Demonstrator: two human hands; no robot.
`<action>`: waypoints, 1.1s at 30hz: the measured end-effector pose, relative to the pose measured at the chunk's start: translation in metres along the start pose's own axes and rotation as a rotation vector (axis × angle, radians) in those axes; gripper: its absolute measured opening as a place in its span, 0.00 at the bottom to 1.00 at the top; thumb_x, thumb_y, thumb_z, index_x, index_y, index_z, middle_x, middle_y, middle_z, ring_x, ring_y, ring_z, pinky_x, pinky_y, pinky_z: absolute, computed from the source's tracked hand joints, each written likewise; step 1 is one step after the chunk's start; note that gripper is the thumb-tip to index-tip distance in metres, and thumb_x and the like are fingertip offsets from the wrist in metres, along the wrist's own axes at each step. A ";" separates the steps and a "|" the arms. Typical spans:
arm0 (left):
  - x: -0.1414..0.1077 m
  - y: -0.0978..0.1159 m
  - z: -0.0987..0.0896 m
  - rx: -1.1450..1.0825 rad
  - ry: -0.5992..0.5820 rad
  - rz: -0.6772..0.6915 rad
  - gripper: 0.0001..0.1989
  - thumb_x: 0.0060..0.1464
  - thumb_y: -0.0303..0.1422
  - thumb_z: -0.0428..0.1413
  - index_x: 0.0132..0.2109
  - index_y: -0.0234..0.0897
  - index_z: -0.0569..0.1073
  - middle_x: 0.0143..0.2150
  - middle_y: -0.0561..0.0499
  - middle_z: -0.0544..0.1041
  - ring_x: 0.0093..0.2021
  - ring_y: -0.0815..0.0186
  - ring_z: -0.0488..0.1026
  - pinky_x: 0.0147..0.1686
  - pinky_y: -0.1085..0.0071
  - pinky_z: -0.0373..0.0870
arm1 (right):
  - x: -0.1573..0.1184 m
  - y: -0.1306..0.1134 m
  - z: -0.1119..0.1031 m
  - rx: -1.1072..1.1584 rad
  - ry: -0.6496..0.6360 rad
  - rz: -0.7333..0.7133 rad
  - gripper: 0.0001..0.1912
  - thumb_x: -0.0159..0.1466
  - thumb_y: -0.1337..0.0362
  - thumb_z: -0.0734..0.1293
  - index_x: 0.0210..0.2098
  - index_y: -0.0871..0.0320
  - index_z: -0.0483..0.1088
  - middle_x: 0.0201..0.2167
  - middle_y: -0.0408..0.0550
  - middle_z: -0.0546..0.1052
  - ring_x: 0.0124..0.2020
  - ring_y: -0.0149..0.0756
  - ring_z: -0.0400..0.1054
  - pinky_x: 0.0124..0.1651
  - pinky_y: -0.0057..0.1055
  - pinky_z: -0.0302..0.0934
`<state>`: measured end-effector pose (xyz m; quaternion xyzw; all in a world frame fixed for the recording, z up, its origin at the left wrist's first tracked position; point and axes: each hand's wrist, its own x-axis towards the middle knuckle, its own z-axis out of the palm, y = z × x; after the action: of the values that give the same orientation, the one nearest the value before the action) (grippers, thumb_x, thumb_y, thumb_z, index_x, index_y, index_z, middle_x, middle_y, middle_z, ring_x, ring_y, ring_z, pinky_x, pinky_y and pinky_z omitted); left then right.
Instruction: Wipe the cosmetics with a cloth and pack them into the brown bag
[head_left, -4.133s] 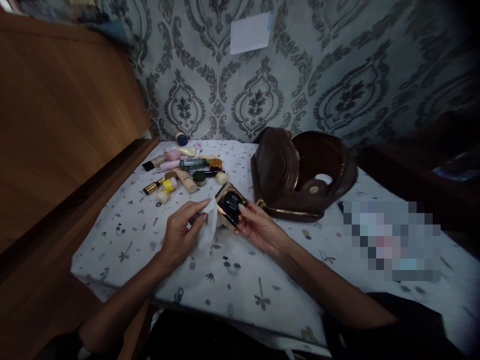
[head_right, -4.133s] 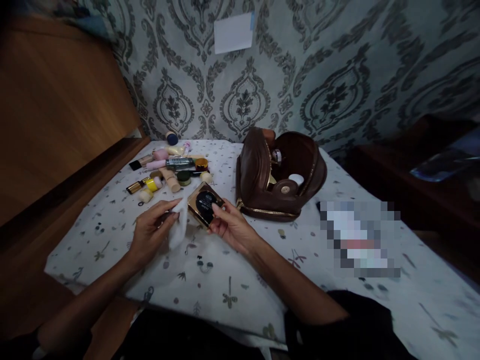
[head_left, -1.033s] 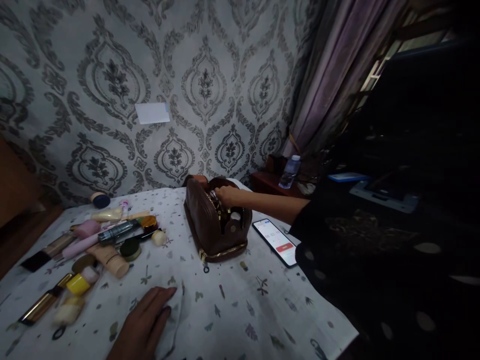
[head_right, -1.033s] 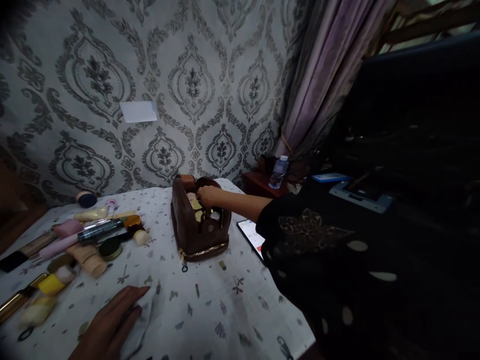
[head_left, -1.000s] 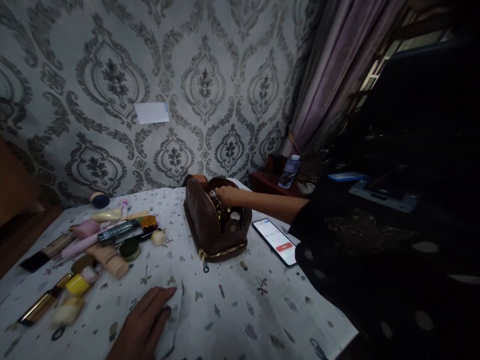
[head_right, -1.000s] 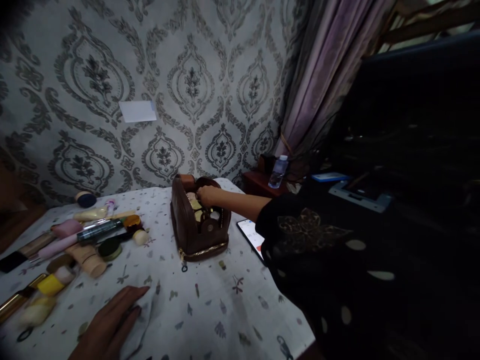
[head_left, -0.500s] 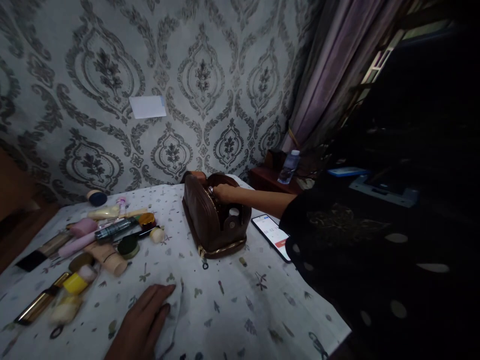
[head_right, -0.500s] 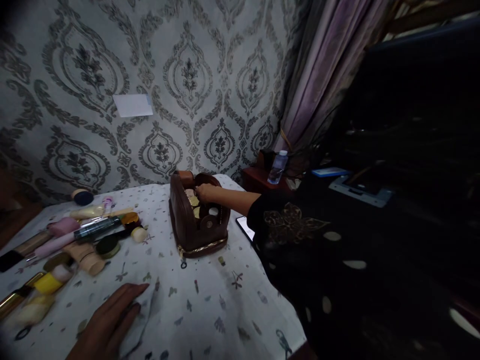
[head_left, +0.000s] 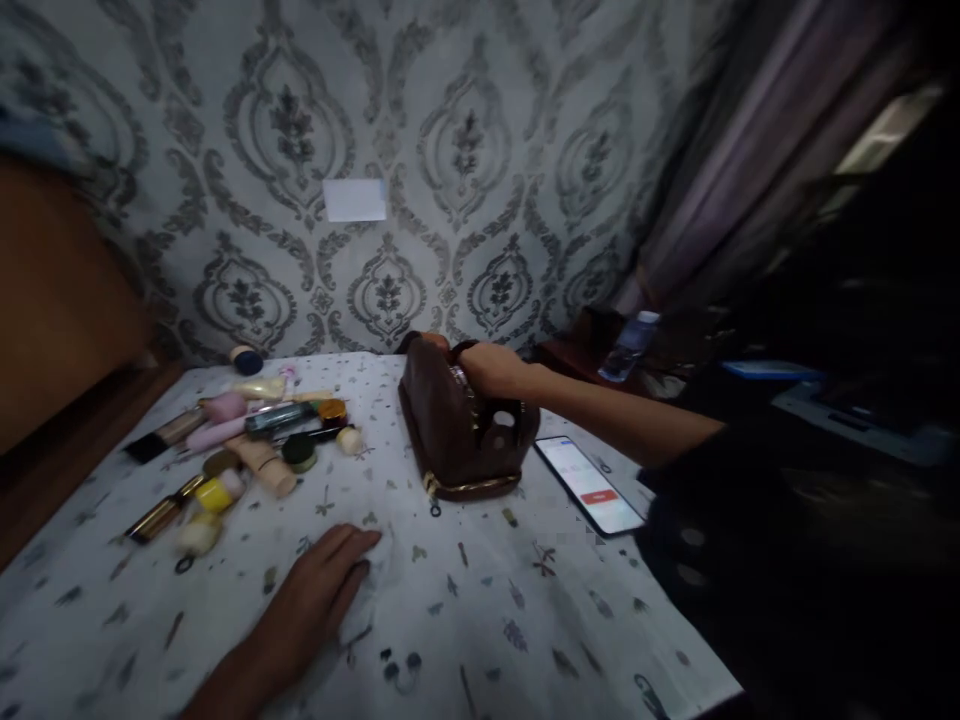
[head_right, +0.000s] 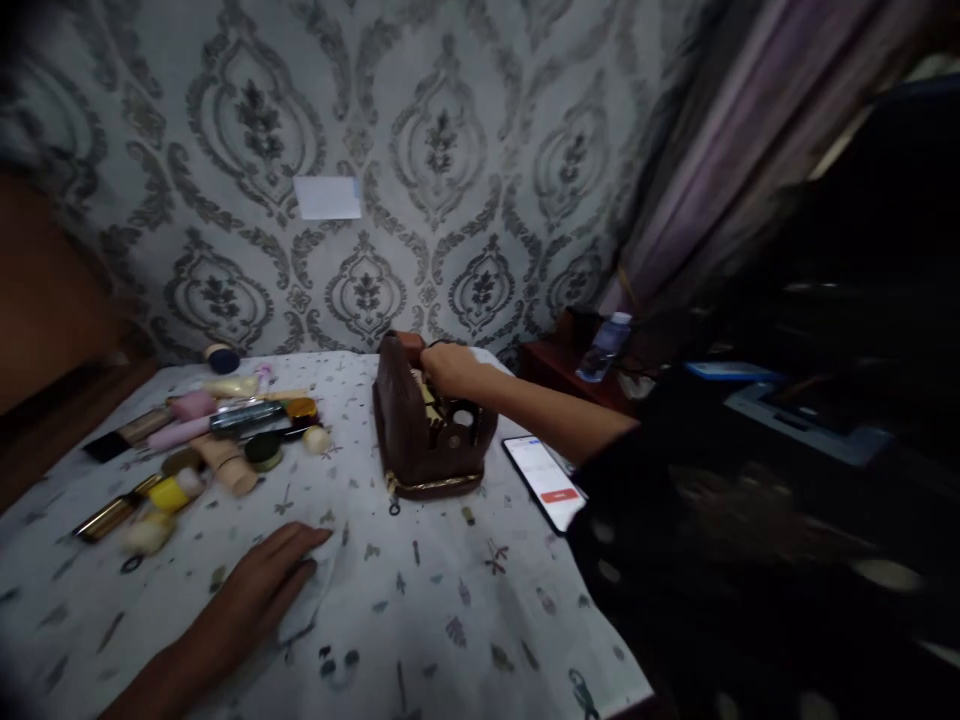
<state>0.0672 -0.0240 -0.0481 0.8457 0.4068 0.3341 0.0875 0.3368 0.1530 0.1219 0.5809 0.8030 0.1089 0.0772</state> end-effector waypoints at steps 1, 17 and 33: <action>0.001 0.003 -0.001 -0.009 -0.023 -0.012 0.14 0.66 0.31 0.47 0.54 0.40 0.72 0.43 0.45 0.78 0.43 0.63 0.78 0.43 0.69 0.78 | -0.004 -0.006 -0.005 -0.007 0.048 0.005 0.15 0.69 0.67 0.59 0.47 0.63 0.75 0.46 0.61 0.79 0.48 0.43 0.75 0.41 0.29 0.62; 0.010 0.005 -0.017 0.113 -0.144 -0.051 0.13 0.66 0.26 0.43 0.52 0.35 0.69 0.40 0.45 0.76 0.43 0.62 0.74 0.43 0.68 0.74 | -0.018 -0.121 0.023 0.248 0.284 -0.469 0.13 0.68 0.63 0.62 0.28 0.59 0.71 0.31 0.49 0.76 0.33 0.35 0.70 0.33 0.30 0.52; 0.018 -0.012 -0.026 0.357 -0.281 -0.424 0.10 0.63 0.30 0.48 0.47 0.34 0.71 0.44 0.43 0.80 0.43 0.56 0.78 0.42 0.60 0.76 | 0.039 -0.260 0.038 0.581 0.208 -0.712 0.09 0.66 0.68 0.63 0.40 0.63 0.75 0.41 0.53 0.76 0.44 0.39 0.70 0.46 0.31 0.61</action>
<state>0.0515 -0.0063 -0.0247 0.7820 0.6101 0.1116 0.0608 0.0962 0.1148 0.0163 0.2531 0.9529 -0.0959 -0.1368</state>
